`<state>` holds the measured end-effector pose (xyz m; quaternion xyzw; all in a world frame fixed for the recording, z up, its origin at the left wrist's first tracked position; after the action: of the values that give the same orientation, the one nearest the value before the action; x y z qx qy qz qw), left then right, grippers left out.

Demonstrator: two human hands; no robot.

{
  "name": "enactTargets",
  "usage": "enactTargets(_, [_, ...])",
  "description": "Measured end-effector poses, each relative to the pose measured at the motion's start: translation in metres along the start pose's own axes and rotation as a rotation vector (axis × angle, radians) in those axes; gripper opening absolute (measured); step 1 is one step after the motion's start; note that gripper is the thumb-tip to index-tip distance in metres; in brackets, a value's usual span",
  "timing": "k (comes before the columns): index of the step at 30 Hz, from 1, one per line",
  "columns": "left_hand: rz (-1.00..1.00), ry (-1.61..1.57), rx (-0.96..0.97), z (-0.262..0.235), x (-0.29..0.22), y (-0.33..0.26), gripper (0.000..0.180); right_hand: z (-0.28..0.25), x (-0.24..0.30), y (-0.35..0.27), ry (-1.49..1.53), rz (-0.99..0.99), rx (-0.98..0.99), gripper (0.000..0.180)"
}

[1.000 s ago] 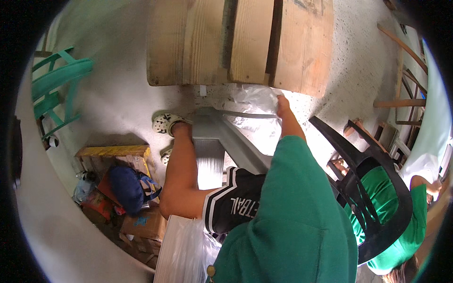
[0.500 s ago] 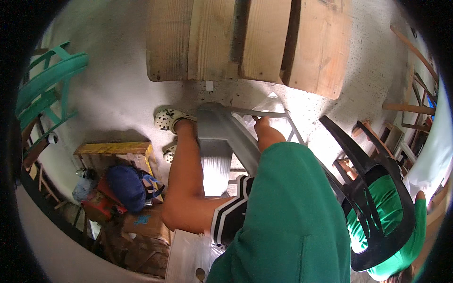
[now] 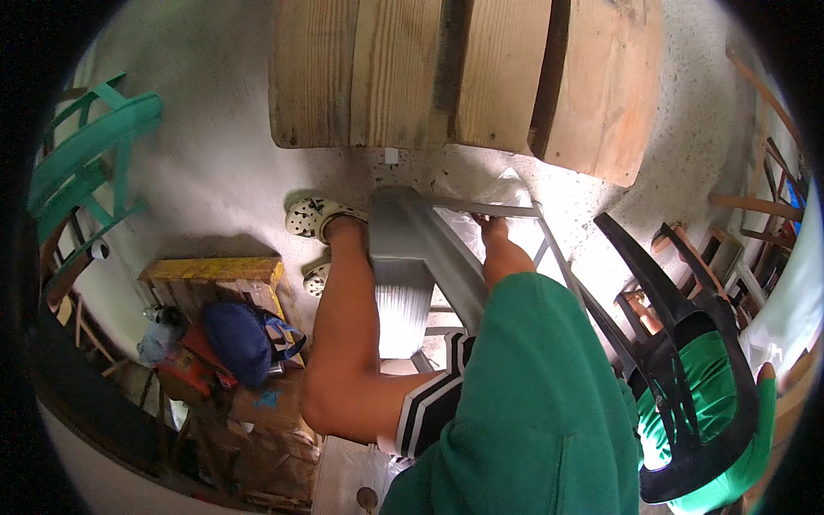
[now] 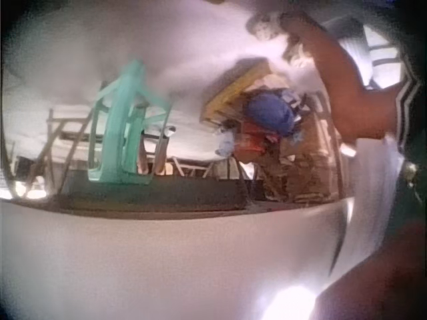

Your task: The person wraps individual books in plastic film and stacks them into a pile.

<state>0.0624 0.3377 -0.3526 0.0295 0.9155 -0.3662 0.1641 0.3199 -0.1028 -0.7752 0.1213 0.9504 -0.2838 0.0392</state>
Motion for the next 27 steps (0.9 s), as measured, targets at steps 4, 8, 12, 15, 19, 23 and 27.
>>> enactTargets(4, [-0.058, 0.001, -0.096, 0.004, 0.003, -0.028, 0.049, -0.127, -0.033, -0.002, 0.511, 0.459, 0.712, 0.047])
enactTargets(8, [0.017, 0.002, -0.081, 0.000, -0.006, -0.023, 0.049, -0.150, -0.069, -0.055, 0.484, 0.115, 0.652, 0.047])
enactTargets(12, [0.047, 0.003, -0.143, -0.007, -0.012, -0.048, 0.050, -0.239, -0.142, -0.043, 0.852, 0.189, 0.145, 0.033])
enactTargets(15, [0.079, 0.008, -0.165, -0.012, -0.018, -0.069, 0.050, -0.260, -0.158, -0.050, 0.960, 0.184, 0.081, 0.032])
enactTargets(19, [0.124, 0.034, -0.198, -0.016, -0.029, -0.075, 0.051, -0.259, -0.122, -0.044, 0.770, -0.009, 0.375, 0.043])
enactTargets(23, [0.134, 0.051, -0.208, -0.008, -0.027, -0.073, 0.052, -0.211, -0.066, -0.041, 0.559, -0.314, 0.448, 0.072])
enactTargets(27, [0.112, 0.029, -0.200, 0.001, -0.021, -0.060, 0.053, -0.198, -0.067, -0.011, 0.381, -0.482, 0.361, 0.071])
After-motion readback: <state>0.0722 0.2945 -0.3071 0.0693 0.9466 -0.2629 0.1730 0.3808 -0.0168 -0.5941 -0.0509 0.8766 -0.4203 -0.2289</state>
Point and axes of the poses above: each hand's wrist, its own y-axis towards the middle knuckle, its own z-axis out of the palm, x = y × z, the point moved 1 cm from there along y, towards the middle knuckle, and after that the axes turned 14 degrees about -x, right-handed, at the moved point
